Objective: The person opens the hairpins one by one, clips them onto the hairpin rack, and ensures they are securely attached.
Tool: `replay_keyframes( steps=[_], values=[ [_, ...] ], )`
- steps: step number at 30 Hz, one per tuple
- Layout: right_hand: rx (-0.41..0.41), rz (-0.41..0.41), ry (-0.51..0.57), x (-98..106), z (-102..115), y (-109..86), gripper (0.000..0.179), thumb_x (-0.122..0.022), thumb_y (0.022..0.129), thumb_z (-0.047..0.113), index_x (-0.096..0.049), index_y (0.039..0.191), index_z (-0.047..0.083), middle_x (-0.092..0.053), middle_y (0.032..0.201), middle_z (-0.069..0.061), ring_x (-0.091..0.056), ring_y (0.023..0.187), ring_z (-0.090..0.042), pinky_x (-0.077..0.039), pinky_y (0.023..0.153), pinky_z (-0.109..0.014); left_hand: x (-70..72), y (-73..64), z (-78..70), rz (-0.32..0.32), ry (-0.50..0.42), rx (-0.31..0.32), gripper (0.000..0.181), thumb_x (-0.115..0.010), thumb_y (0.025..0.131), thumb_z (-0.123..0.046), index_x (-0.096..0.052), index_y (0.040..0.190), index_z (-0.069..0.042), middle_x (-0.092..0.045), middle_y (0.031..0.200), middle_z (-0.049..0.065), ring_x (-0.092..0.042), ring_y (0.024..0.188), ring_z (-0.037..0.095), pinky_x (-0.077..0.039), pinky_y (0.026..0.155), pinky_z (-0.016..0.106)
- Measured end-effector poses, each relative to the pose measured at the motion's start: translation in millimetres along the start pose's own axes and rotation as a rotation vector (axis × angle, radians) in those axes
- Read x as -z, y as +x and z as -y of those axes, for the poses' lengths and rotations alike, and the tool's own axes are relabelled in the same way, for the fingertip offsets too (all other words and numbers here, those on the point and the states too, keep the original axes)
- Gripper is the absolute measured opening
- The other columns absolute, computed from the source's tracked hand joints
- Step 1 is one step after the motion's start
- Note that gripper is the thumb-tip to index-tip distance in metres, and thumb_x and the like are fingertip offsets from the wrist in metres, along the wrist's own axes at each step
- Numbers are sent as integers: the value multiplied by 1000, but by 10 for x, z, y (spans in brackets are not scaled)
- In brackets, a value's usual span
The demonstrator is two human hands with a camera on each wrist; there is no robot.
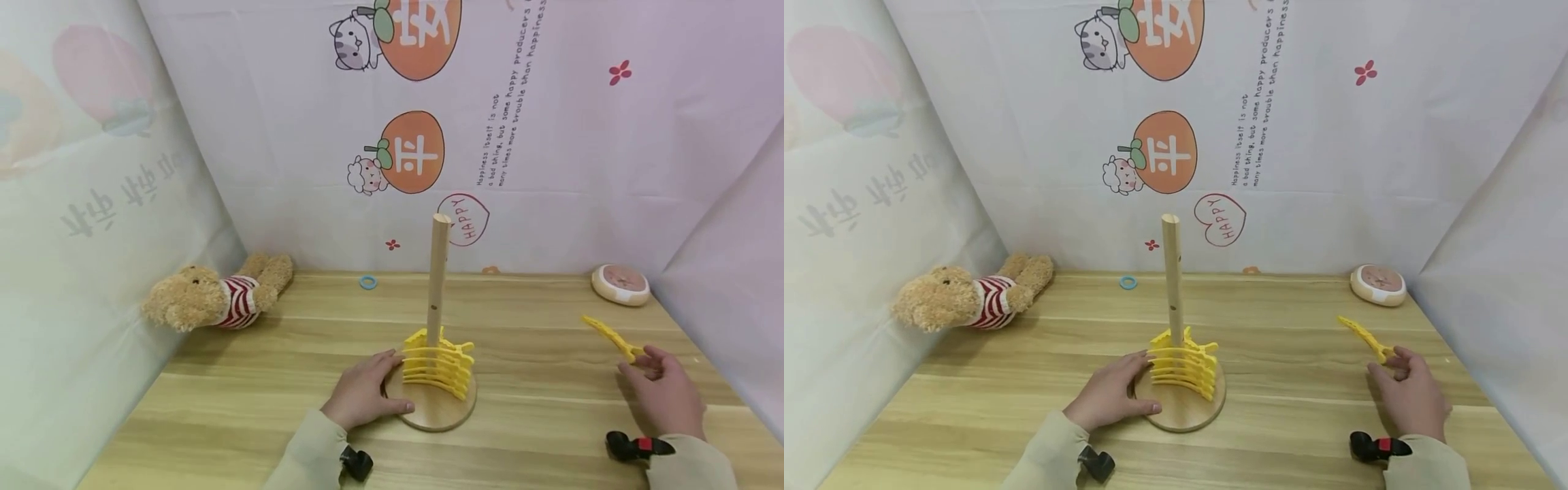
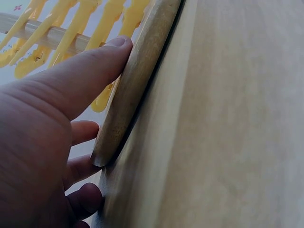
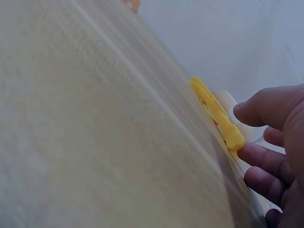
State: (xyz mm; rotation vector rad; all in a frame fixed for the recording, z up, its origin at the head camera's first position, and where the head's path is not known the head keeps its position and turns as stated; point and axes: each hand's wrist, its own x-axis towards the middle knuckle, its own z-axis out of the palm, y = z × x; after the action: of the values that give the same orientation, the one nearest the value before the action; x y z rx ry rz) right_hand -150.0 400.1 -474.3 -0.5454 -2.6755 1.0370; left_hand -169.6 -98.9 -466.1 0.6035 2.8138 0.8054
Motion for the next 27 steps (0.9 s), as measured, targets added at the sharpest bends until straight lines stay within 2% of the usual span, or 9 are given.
replay_keyframes(
  steps=[4, 7, 10, 14, 16, 22, 24, 26, 27],
  values=[
    [-7, 14, -20, -14, 9, 23, 77, -59, 99, 45, -35, 149, -8, -62, 127, -26, -43, 74, 16, -35, 79, -42, 10, 2, 2, 4, 1, 5, 90, -71, 78, -71, -47, 150, -23, -40, 158, 3, -39, 143, 31, -32, 111, 63],
    [-31, 19, -29, -31, 31, 58, 75, -59, 98, 45, -38, 149, -6, -63, 124, -25, -56, 83, -5, -32, 80, -48, 31, 2, 4, -2, 11, 10, 90, -71, 78, -71, -47, 151, -24, -40, 158, 2, -39, 143, 31, -31, 111, 63],
    [-75, 33, -43, -41, 5, 90, 82, -59, 95, 53, -38, 149, -6, -62, 125, -25, -58, 96, -30, -32, 81, -53, 16, -7, 7, 1, 8, 8, 90, -71, 77, -72, -47, 150, -24, -41, 158, 3, -39, 143, 31, -31, 112, 64],
    [-149, 81, -106, -54, -57, 170, 101, -57, 88, 71, -35, 150, -6, -58, 129, -25, -55, 105, -43, -30, 86, -63, -25, -16, 24, -7, -7, 2, 91, -72, 77, -72, -48, 150, -24, -42, 157, 3, -40, 142, 31, -30, 112, 63],
    [-184, 97, -128, -64, -68, 216, 102, -56, 87, 73, -37, 150, -4, -57, 130, -25, -53, 109, -45, -24, 90, -70, -44, -15, 42, -18, -2, -5, 91, -71, 76, -72, -48, 150, -24, -42, 157, 3, -40, 142, 31, -31, 112, 62],
    [-184, -20, -81, -120, -64, 194, 78, -62, 90, 60, -54, 141, 1, -58, 132, -26, -52, 114, -46, -25, 92, -68, -69, -10, 93, -34, 9, -16, 92, -69, 76, -75, -48, 150, -25, -43, 156, 3, -41, 141, 31, -31, 112, 62],
    [-194, -83, -25, -121, -46, 157, 74, -65, 89, 57, -57, 139, 2, -65, 127, -21, -60, 105, -31, -32, 90, -56, -73, -11, 99, -32, 4, -13, 91, -69, 77, -75, -47, 150, -25, -42, 157, 3, -41, 141, 32, -31, 111, 63],
    [-226, -129, 86, -113, -1, 125, 69, -71, 88, 54, -60, 135, 5, -72, 108, -8, -64, 89, -13, -40, 89, -39, -81, -13, 105, -30, -3, -11, 92, -69, 77, -75, -47, 151, -25, -42, 157, 3, -40, 142, 32, -30, 112, 64],
    [-240, -150, 153, -117, 27, 106, 63, -74, 87, 50, -63, 131, 7, -73, 96, 1, -62, 80, -4, -44, 83, -29, -83, -20, 106, -30, -7, -10, 92, -69, 77, -75, -47, 151, -25, -42, 157, 3, -40, 142, 33, -30, 111, 64]
  ],
)
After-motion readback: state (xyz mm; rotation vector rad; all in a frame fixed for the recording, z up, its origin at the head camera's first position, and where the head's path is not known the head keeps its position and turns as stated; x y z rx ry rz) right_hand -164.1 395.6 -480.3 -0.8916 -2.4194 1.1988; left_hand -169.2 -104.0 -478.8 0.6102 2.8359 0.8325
